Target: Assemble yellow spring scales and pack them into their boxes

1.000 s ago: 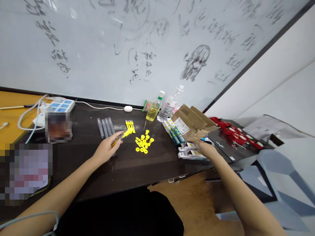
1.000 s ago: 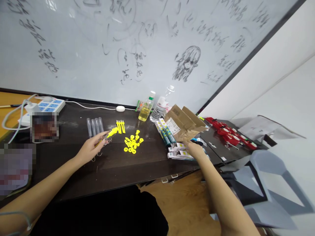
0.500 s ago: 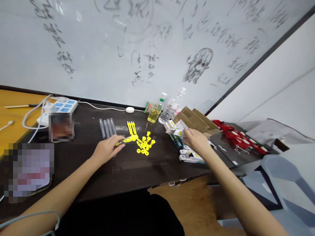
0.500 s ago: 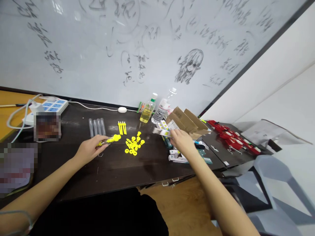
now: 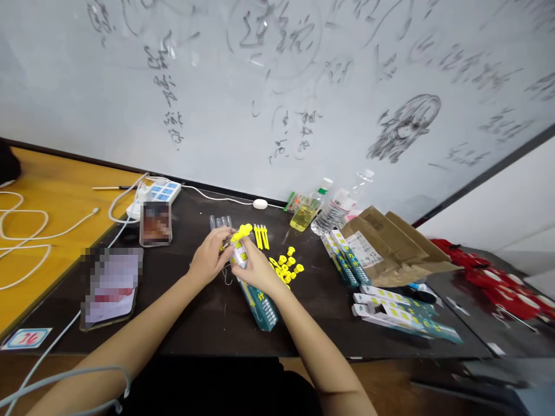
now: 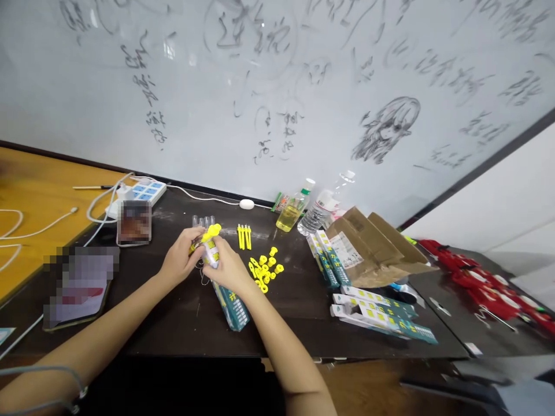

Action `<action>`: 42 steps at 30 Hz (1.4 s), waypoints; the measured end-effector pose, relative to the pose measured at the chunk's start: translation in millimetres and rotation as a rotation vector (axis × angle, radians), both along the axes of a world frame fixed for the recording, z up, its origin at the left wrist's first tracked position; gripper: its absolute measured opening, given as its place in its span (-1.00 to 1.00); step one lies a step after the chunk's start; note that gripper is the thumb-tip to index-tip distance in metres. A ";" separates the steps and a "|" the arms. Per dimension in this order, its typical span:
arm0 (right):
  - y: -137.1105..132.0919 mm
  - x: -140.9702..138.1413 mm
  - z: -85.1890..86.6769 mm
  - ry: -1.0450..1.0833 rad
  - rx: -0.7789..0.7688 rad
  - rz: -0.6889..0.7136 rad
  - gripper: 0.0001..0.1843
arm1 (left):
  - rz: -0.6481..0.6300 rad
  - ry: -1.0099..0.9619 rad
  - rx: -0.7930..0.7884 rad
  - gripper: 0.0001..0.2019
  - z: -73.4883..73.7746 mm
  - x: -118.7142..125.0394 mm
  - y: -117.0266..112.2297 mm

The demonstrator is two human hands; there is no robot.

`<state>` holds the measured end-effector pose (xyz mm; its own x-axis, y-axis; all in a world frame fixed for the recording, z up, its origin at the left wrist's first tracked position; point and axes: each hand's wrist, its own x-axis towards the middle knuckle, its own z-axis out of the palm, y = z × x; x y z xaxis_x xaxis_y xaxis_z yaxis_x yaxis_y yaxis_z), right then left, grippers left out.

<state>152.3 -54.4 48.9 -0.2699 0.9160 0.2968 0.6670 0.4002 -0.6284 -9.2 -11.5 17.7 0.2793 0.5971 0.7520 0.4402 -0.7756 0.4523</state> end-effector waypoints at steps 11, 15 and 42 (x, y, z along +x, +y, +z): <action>0.9 4.6 -17.1 0.066 -0.109 -0.163 -0.26 | -0.003 -0.030 -0.184 -0.74 -8.5 6.9 -3.1; 3.4 5.3 -17.7 0.184 -0.084 -0.248 -0.24 | -0.014 -0.127 -0.263 -0.68 -14.7 11.2 -10.3; -9.5 36.5 15.0 0.066 -0.104 0.105 -0.32 | -0.152 -0.496 -0.506 -0.73 -3.9 17.9 -12.0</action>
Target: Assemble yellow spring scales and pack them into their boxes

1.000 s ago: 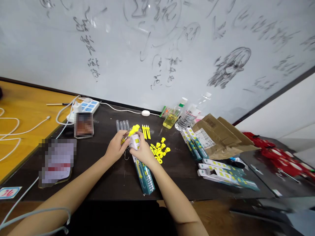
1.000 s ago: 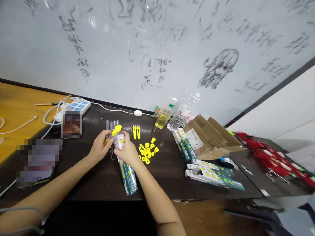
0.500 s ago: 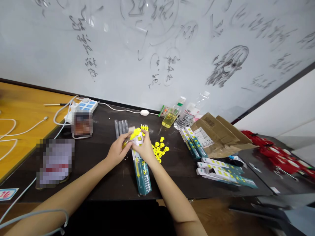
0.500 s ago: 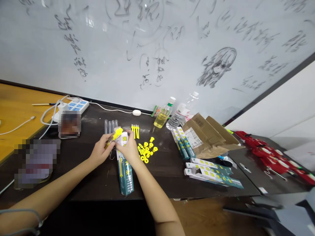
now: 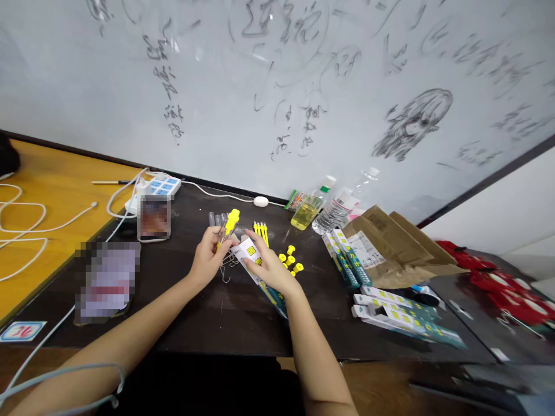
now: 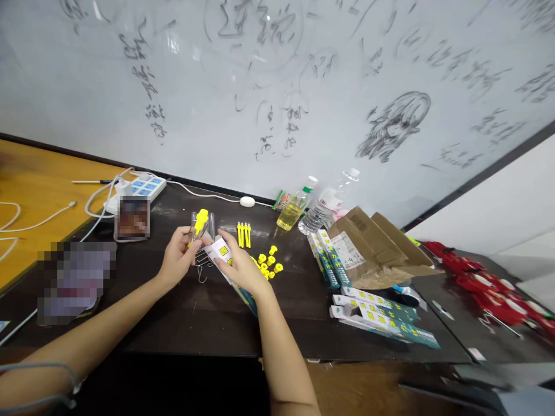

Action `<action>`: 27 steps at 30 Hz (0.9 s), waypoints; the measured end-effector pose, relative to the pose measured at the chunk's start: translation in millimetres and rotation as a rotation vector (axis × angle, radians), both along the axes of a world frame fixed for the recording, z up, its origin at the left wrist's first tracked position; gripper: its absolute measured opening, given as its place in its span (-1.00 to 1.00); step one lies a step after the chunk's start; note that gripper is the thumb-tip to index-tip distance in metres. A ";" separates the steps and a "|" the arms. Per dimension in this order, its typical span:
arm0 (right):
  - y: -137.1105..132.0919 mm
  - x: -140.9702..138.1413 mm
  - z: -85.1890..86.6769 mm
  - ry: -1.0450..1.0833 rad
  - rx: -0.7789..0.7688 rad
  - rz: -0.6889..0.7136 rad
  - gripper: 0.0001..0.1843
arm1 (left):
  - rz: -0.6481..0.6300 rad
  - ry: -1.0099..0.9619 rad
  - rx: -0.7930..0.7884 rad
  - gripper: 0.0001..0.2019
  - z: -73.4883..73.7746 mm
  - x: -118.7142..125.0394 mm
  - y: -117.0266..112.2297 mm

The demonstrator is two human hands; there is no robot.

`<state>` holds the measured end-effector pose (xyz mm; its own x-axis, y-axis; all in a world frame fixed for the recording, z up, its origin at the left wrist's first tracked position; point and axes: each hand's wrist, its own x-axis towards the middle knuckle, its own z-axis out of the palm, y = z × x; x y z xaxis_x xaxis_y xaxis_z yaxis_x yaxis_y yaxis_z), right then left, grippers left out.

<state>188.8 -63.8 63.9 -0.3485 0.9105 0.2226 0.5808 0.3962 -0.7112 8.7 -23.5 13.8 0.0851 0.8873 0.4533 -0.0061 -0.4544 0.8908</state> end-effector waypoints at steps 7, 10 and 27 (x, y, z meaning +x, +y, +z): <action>2.0 3.1 -1.6 0.002 -0.025 -0.010 -0.32 | -0.082 0.114 -0.006 -0.74 2.5 1.1 2.0; 3.5 1.8 -3.6 0.017 -0.024 -0.029 -0.26 | -0.156 0.146 0.018 -0.73 2.6 0.4 4.3; 1.1 -18.6 -16.9 0.017 -0.046 -0.182 -0.61 | 0.041 0.353 0.241 -0.71 -5.0 -2.0 1.8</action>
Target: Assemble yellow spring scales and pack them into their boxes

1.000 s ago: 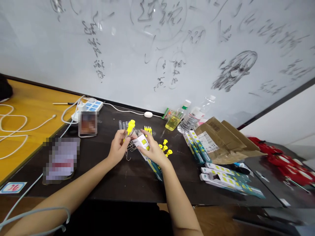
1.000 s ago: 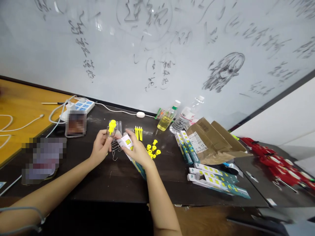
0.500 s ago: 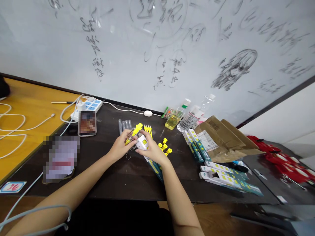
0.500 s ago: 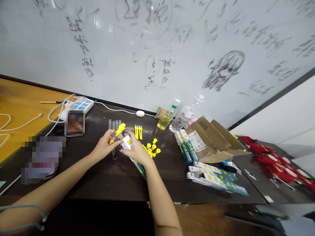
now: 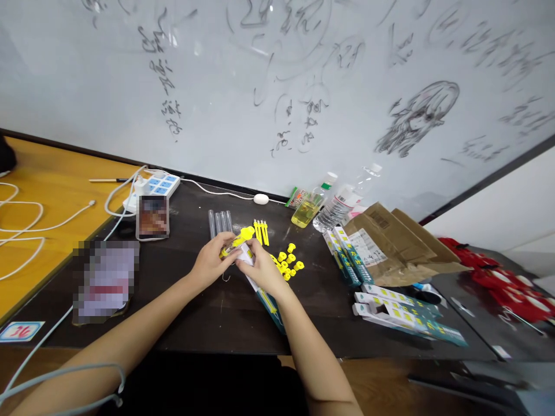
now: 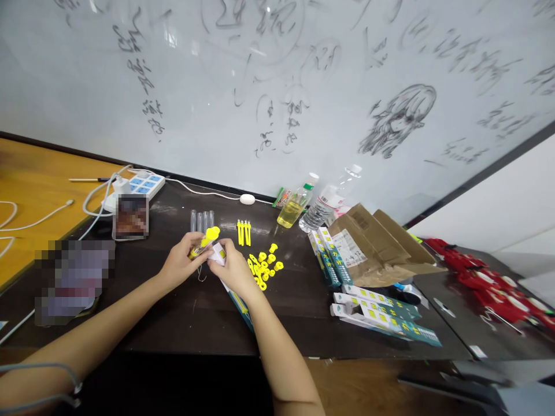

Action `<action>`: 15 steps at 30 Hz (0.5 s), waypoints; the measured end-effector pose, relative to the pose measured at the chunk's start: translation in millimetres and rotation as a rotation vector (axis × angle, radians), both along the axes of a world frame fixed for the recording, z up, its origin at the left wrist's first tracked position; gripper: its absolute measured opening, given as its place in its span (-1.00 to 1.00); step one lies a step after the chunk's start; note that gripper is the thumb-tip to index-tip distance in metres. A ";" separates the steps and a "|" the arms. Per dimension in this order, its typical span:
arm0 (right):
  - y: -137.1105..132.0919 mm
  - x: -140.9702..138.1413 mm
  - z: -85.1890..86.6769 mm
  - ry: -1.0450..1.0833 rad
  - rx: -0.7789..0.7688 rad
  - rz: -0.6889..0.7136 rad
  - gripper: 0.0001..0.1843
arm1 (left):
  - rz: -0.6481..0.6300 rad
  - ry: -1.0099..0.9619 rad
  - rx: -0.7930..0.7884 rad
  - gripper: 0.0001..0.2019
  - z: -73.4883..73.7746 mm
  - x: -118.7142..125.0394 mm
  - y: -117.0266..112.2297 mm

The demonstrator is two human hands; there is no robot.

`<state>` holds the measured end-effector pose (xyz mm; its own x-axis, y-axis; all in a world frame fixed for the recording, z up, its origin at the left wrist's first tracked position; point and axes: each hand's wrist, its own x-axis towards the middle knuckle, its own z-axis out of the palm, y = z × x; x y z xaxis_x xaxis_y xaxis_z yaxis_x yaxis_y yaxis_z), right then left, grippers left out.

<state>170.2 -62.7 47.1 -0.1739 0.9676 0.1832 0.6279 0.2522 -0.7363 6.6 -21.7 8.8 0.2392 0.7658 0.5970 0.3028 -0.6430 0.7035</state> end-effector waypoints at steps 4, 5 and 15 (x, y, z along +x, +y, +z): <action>-3.3 -0.9 3.9 0.067 0.075 -0.076 -0.61 | 0.012 -0.036 0.002 -0.68 2.3 -2.6 0.6; -4.5 -1.7 5.7 0.063 0.093 -0.115 -0.61 | 0.017 -0.052 -0.001 -0.67 2.9 -3.0 0.4; -9.5 -2.5 12.2 -0.105 0.136 -0.227 -0.51 | 0.055 -0.007 0.015 -0.74 7.5 -7.6 2.3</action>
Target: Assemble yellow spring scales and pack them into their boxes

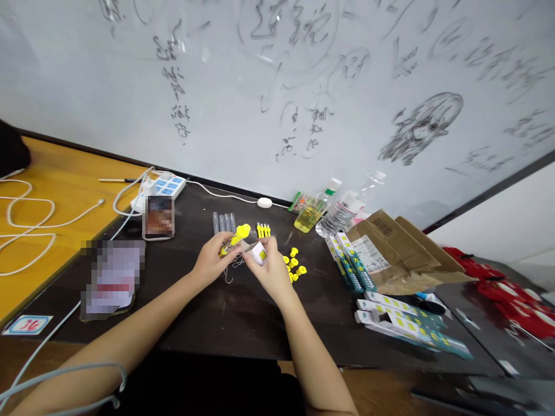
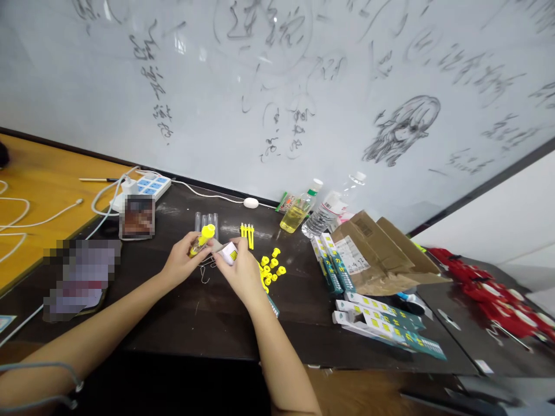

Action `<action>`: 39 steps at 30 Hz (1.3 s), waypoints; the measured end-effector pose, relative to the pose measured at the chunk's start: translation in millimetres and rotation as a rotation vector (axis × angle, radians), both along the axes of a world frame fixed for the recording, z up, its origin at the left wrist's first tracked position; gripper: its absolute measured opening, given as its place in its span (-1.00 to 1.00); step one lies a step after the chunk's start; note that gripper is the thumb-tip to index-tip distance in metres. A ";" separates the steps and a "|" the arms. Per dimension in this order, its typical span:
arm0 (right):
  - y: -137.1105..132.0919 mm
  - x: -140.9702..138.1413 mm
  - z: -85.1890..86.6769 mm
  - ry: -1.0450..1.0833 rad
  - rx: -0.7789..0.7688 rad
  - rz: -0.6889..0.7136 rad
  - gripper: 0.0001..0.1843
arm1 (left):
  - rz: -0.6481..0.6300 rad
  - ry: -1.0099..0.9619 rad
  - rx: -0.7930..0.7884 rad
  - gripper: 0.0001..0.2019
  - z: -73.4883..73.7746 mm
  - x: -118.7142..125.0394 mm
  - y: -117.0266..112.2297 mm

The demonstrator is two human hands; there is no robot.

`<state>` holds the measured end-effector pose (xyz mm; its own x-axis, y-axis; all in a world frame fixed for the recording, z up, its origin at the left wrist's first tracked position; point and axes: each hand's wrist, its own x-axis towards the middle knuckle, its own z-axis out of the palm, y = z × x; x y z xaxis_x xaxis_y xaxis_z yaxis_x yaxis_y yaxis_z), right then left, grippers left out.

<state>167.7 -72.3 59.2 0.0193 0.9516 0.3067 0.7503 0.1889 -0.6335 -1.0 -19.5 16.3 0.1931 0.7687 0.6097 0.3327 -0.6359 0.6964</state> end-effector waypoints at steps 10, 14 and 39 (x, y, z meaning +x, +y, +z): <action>9.4 23.4 -2.4 -0.270 0.229 -0.060 -0.57 | -0.068 0.424 0.045 -0.73 11.2 -8.6 2.4; 8.0 30.9 0.9 -0.340 0.321 0.030 -0.63 | -0.101 0.453 -0.020 -0.70 9.8 -8.0 4.9; 2.2 -5.3 -19.3 -0.687 0.185 0.361 -0.31 | -0.316 0.491 -0.233 -0.42 7.9 -20.6 12.3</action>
<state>162.4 -70.0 39.9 -0.5313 0.7955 0.2915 0.8339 0.5517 0.0142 -21.6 -7.2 24.2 0.6478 0.7307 0.2155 0.4693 -0.6056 0.6427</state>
